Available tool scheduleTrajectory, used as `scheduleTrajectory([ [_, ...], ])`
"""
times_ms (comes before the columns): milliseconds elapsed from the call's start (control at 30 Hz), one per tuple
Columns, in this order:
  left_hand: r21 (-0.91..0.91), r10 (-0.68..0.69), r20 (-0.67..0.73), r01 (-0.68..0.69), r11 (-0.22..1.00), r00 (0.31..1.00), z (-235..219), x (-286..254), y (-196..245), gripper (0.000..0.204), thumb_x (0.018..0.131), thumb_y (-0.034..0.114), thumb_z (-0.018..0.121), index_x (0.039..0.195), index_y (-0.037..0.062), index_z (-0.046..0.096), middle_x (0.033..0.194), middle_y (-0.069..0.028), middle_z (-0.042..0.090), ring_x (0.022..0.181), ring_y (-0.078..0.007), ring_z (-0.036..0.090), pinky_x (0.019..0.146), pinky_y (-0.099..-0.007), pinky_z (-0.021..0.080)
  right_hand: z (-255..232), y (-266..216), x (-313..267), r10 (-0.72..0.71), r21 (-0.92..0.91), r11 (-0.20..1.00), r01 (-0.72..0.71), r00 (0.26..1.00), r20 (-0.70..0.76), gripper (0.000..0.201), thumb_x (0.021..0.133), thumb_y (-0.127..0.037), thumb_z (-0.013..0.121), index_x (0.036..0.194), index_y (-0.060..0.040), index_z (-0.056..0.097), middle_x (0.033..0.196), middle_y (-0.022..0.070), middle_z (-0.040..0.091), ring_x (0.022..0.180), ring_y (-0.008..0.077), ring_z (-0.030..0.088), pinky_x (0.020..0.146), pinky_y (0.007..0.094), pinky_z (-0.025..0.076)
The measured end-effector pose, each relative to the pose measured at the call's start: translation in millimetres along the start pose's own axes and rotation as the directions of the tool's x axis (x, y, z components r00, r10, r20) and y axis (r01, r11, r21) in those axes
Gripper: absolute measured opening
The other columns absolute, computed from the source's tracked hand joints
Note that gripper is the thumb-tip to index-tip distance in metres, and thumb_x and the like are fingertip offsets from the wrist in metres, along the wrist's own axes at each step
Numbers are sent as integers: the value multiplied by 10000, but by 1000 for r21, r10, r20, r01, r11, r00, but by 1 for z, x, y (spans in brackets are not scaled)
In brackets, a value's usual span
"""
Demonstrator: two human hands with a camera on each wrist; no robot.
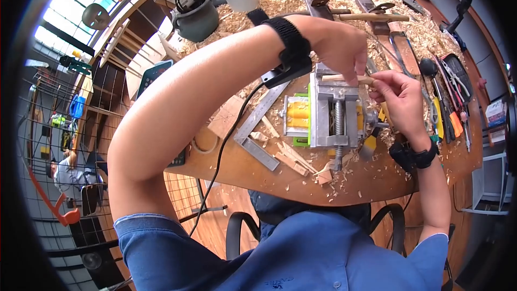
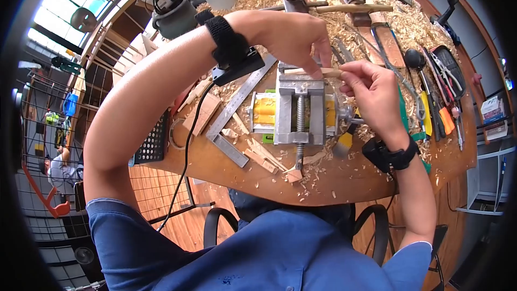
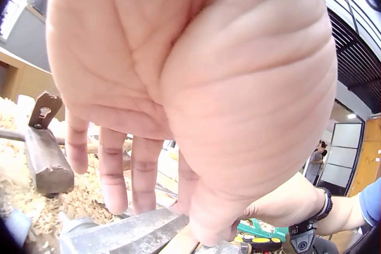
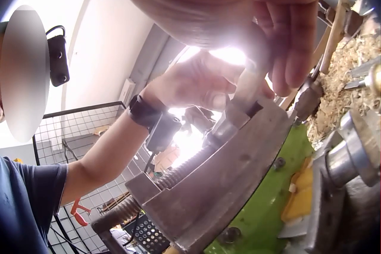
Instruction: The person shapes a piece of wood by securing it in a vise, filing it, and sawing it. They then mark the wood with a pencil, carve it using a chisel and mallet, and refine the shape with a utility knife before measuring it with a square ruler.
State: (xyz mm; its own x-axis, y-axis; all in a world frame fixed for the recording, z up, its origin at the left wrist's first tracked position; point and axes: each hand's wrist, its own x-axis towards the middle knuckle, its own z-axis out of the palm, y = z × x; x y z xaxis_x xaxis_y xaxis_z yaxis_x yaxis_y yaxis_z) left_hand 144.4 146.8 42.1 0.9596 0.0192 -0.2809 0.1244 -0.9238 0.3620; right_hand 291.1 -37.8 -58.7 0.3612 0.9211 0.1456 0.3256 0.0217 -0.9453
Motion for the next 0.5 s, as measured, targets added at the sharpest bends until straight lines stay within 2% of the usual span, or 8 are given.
scheduleTrajectory([
  [200, 166, 93, -90, -77, 983, 992, -17, -10, 13, 335, 886, 297, 835, 1156, 100, 827, 1065, -145, 812, 1009, -277, 773, 918, -417, 597, -3, -11, 4, -99, -13, 995, 98, 994, -54, 158, 1039, -44, 690, 1157, 39, 755, 960, 64, 779, 800, 101, 738, 723, 242, 601],
  [267, 148, -35, -203, 66, 987, 979, -25, -20, 26, 324, 884, 281, 826, 1119, 58, 825, 1019, -155, 811, 938, -280, 783, 857, -399, 614, -3, -24, 2, -147, 32, 988, 152, 981, -124, 207, 1036, -51, 703, 1223, 29, 736, 992, 68, 784, 800, 95, 733, 723, 236, 597],
  [300, 252, 40, -198, 11, 968, 979, -31, -25, 25, 311, 891, 256, 814, 1077, 7, 817, 973, -157, 807, 871, -276, 780, 786, -395, 616, -3, -35, -3, -169, 52, 983, 177, 977, -129, 270, 1030, -61, 718, 1287, 23, 709, 1026, 88, 786, 812, 92, 727, 731, 231, 595],
  [333, 324, 135, -325, -24, 946, 936, -30, -38, 24, 293, 852, 261, 724, 1032, 54, 827, 937, -165, 796, 845, -324, 770, 776, -452, 599, -1, -44, -8, -167, 55, 983, 176, 977, -129, 270, 1030, -61, 718, 1287, 23, 709, 1026, 88, 786, 812, 92, 727, 731, 231, 595],
  [367, 399, 82, -385, 86, 913, 919, -29, -51, 23, 245, 834, 215, 724, 987, 58, 834, 883, -162, 786, 805, -325, 773, 711, -467, 588, 0, -51, -15, -183, 26, 982, 188, 973, -144, 294, 1030, -64, 720, 1310, 20, 698, 1038, 95, 785, 821, 90, 724, 738, 231, 593],
  [400, 399, 84, -380, 82, 913, 921, -27, -68, 23, 245, 834, 215, 724, 987, 58, 834, 883, -162, 786, 805, -325, 773, 711, -467, 588, 0, -53, -23, -195, -4, 980, 197, 968, -159, 318, 1029, -68, 722, 1334, 17, 687, 1050, 102, 785, 829, 88, 722, 745, 231, 592],
  [467, 323, -2, -399, 142, 935, 917, -25, -104, 19, 179, 904, 125, 764, 1014, -7, 816, 890, -151, 789, 758, -255, 750, 720, -384, 589, -11, -38, -39, -178, 7, 984, 180, 977, -115, 315, 1021, -68, 732, 1323, 15, 699, 1064, 104, 787, 838, 88, 719, 753, 233, 590],
  [500, 207, -150, -402, 249, 946, 903, -18, -120, 18, 143, 894, 74, 749, 994, 2, 820, 869, -142, 783, 733, -262, 743, 714, -373, 586, -16, -32, -48, -166, -64, 985, 161, 984, -64, 291, 1009, -59, 740, 1289, 15, 717, 1062, 100, 789, 835, 90, 719, 752, 242, 590],
])
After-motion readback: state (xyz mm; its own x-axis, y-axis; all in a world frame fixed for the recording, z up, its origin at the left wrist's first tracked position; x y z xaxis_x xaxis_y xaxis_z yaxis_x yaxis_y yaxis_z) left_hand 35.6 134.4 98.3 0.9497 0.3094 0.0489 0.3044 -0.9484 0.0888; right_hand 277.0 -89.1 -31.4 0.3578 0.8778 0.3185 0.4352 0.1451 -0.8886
